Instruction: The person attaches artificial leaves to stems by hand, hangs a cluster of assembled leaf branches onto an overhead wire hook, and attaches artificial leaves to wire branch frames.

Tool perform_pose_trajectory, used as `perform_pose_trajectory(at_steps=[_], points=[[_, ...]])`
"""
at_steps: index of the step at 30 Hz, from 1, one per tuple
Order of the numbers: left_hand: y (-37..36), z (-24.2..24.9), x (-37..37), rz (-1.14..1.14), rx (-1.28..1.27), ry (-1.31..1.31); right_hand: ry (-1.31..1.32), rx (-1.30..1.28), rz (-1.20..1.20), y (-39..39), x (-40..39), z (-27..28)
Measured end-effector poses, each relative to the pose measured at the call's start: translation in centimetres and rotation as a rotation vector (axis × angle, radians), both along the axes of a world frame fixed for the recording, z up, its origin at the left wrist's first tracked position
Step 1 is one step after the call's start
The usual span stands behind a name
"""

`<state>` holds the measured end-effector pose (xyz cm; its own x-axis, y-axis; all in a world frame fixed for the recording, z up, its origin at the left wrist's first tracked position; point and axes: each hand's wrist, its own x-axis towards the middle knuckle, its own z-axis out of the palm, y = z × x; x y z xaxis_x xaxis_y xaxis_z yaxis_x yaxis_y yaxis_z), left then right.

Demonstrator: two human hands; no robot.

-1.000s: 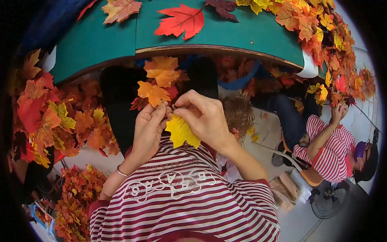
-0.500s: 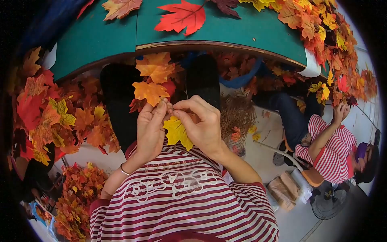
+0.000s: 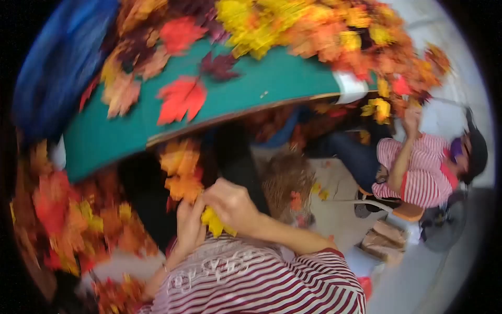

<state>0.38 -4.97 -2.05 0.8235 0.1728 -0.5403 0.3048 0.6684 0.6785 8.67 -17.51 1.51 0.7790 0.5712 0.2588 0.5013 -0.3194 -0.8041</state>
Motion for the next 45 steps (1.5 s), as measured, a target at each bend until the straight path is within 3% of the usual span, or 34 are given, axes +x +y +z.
perform_pose_trajectory(at_steps=[2,3,9,14,18,23,25,28,29,31,34,36,39,43,45], points=[[0.1,0.2,0.4,0.030,-0.223,0.086,0.131,0.030,-0.037,-0.3,0.3,0.2],[-0.1,0.3,1.3,0.011,-0.304,0.004,0.204,0.047,-0.096,-0.6,0.7,0.0],[-0.6,-1.5,1.5,0.077,-0.232,-0.052,0.243,0.102,-0.056,-1.2,0.7,-1.0],[-1.2,-1.7,1.8,0.050,-0.107,-0.084,0.052,0.004,0.004,-2.1,0.5,-1.5],[-1.2,-2.6,1.7,0.025,-0.150,-0.038,0.080,0.028,-0.019,-2.2,0.7,-1.6],[-1.2,-3.6,1.8,-0.065,-0.260,0.049,0.089,-0.092,0.269,-4.2,4.8,-0.2],[-1.1,-4.5,1.7,-0.108,-0.311,0.079,-0.224,-0.195,0.221,-5.0,9.6,4.3],[-1.9,-1.3,2.9,-0.085,-0.254,0.179,-0.752,-0.019,-0.177,-6.9,20.3,11.4],[-2.0,-0.9,3.1,-0.083,-0.238,0.196,-0.579,0.072,-0.383,-7.2,23.8,13.0],[-1.1,-0.8,2.6,-0.168,-0.183,0.240,-0.799,0.030,-0.522,-9.3,34.5,13.4],[-1.0,-0.8,3.1,-0.137,-0.267,0.219,-0.797,-0.047,-0.591,-10.8,46.4,13.3],[-1.1,-0.2,3.4,-0.133,-0.215,0.199,-0.711,-0.074,-0.665,-10.2,51.3,14.5],[-0.7,1.9,4.6,-0.159,-0.162,0.218,-0.902,-0.140,-0.753,-10.1,58.5,14.0],[-0.1,1.5,5.4,-0.101,-0.154,0.232,-0.726,-0.241,-0.776,-9.8,62.5,13.1],[0.1,0.2,5.1,-0.071,-0.156,0.201,-0.633,-0.174,-0.656,-9.5,62.5,14.0]])
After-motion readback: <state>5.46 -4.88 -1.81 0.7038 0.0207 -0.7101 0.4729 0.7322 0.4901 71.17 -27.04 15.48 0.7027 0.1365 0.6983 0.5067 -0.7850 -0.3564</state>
